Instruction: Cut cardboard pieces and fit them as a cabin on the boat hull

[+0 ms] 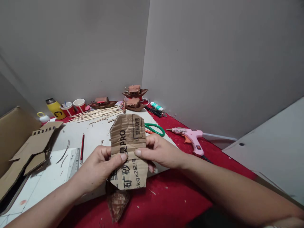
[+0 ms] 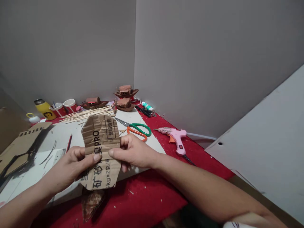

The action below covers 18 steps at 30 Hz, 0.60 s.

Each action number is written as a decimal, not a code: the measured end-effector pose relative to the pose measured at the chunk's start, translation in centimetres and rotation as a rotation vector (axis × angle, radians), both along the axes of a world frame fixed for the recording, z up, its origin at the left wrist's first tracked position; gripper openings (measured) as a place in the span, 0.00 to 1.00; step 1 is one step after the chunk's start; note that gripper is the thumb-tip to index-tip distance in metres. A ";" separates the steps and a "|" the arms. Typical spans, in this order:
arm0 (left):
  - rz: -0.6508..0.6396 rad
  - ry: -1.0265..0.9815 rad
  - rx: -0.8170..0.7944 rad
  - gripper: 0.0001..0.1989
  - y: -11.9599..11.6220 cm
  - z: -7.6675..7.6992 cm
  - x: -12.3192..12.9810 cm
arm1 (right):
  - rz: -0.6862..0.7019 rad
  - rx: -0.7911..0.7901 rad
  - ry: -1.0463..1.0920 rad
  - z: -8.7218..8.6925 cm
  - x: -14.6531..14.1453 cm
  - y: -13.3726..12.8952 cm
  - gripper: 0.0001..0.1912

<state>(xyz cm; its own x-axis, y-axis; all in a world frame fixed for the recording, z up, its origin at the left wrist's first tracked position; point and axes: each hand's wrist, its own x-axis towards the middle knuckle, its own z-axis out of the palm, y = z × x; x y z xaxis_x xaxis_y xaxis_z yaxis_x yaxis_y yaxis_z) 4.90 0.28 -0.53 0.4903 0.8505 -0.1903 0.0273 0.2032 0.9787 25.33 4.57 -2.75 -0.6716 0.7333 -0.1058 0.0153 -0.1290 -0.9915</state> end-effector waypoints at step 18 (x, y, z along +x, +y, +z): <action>0.188 0.483 0.586 0.14 -0.2 -0.6 0.1 | -0.042 0.114 -0.063 -0.5 -1.1 -1.0 0.15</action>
